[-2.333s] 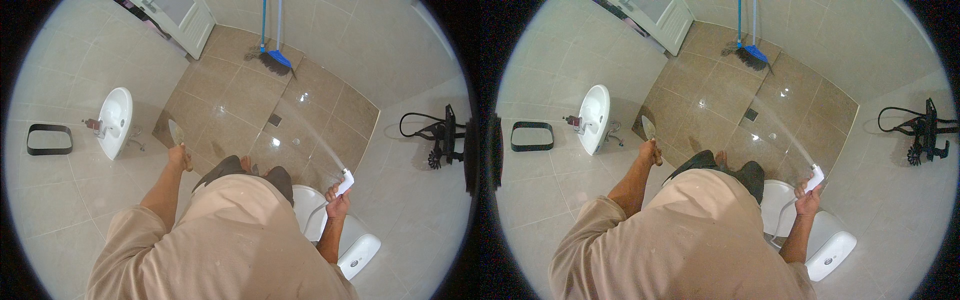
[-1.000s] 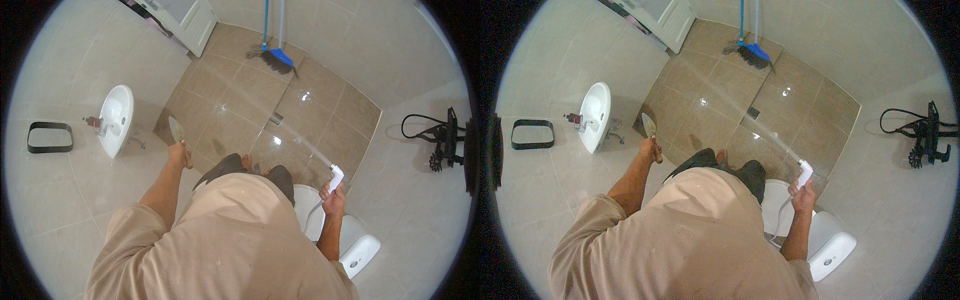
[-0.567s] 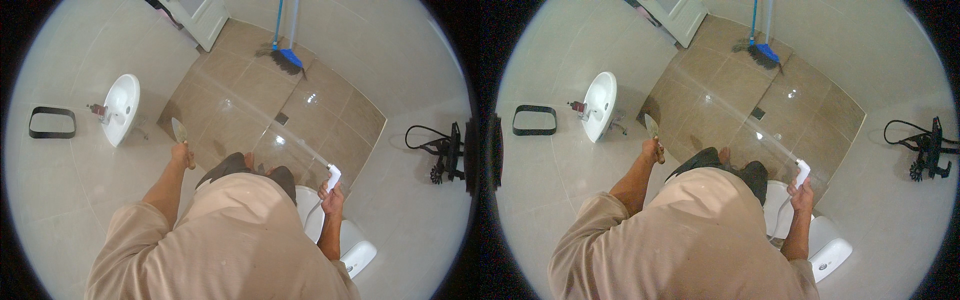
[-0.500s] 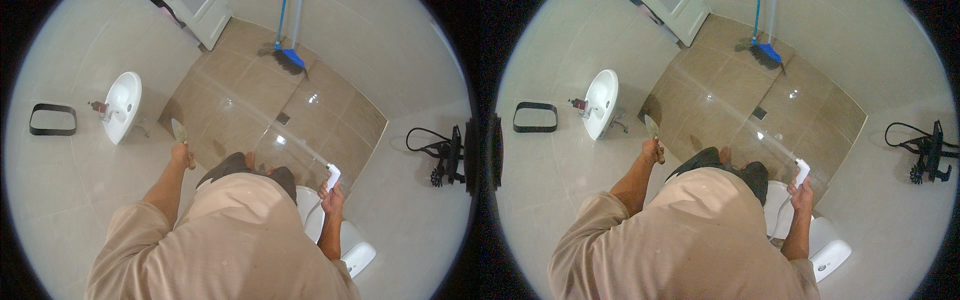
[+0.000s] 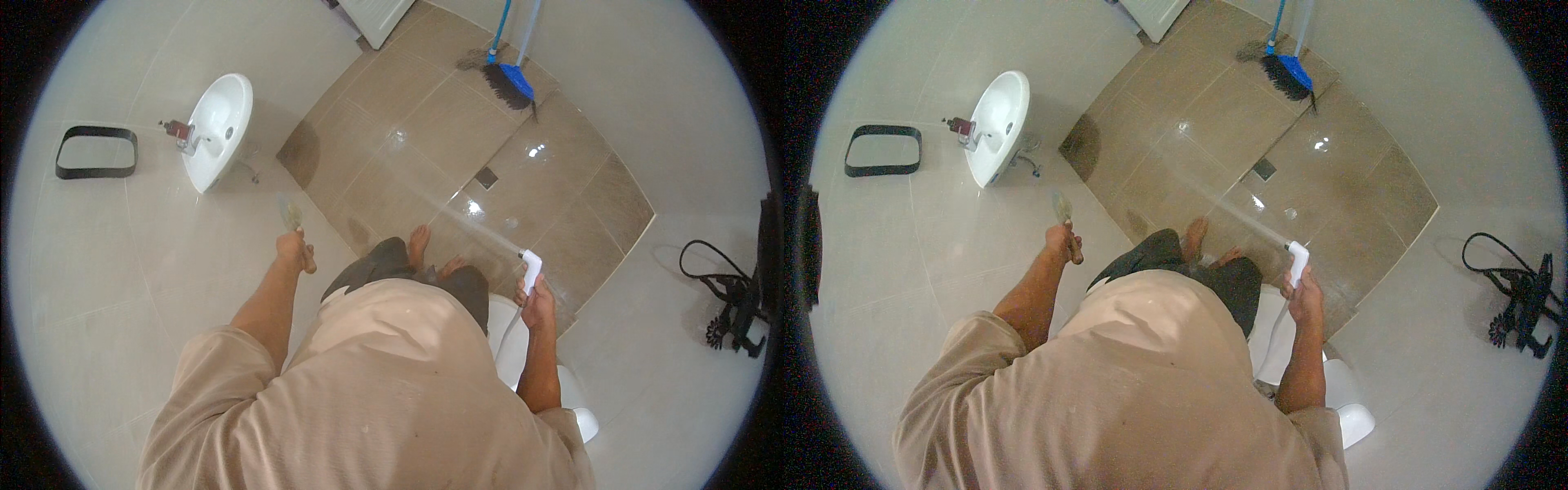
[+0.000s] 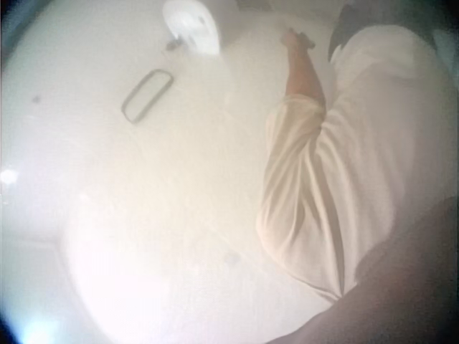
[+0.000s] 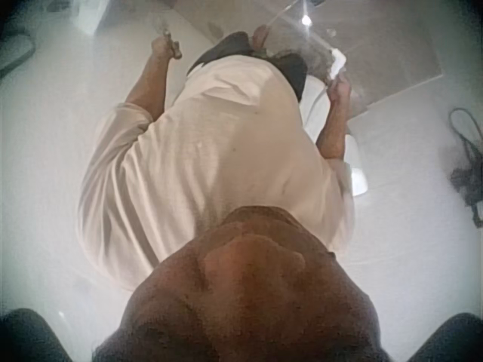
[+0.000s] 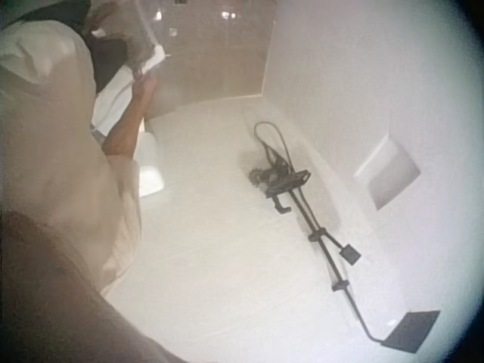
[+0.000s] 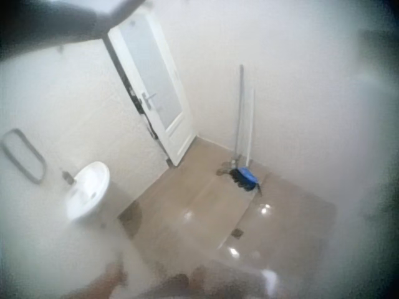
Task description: The person cleans a tiled bathroom floor using a broom and a handheld bidet sprayer. They sweep the floor to gather debris and then use the sprayer to rinse the tiles and the toilet base, directing water toward the floor drain.
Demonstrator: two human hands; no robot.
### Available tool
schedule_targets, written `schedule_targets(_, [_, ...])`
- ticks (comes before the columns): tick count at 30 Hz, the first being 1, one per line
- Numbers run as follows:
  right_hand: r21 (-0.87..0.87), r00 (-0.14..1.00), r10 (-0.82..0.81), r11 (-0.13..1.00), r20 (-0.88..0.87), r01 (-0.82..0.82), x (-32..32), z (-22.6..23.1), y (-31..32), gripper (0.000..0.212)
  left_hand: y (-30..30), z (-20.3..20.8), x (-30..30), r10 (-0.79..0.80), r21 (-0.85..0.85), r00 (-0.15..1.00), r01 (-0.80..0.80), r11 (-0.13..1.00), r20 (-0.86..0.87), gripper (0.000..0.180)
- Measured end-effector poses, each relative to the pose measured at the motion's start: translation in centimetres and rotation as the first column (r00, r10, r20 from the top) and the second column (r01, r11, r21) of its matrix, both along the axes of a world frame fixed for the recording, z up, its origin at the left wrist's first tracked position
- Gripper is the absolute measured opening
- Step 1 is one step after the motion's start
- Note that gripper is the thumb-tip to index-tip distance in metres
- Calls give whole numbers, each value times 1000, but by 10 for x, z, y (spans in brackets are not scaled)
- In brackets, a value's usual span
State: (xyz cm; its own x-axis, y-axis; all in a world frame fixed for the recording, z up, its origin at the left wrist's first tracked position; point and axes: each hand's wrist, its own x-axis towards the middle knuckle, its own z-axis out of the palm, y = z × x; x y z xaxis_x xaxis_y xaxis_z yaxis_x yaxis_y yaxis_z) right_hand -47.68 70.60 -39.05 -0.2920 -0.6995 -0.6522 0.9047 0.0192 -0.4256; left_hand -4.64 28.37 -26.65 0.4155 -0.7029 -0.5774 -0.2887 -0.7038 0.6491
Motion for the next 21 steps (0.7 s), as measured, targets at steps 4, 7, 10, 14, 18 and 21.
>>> schedule_targets(4, [-22, 996, 64, 998, 63, -63, -10, -17, 7, 50, 28, -4, 13, 51, -8, 998, -51, 999, 24, 21])
schedule_targets(7, [-94, 989, 118, 990, 94, -109, -16, -26, 12, 49, 48, -4, 20, 81, 7, 997, -81, 997, 12, 20])
schedule_targets(10, [-115, 981, 175, 979, 80, -166, -25, -35, 18, 49, 69, 2, 13, 91, 8, 996, -91, 996, 21, 30])
schedule_targets(14, [-155, 972, 210, 969, 105, -193, -32, -38, 22, 51, 86, 7, 2, 108, -15, 994, -108, 994, 26, 28])
schedule_targets(18, [-87, 983, 110, 991, 143, -99, -26, -41, 27, 57, 91, 2, 16, 98, -39, 995, -99, 994, -26, 23])
schedule_targets(21, [-105, 987, 79, 992, 138, -64, -26, -33, 33, 56, 95, 1, 4, 115, -14, 993, -115, 993, 10, 22])
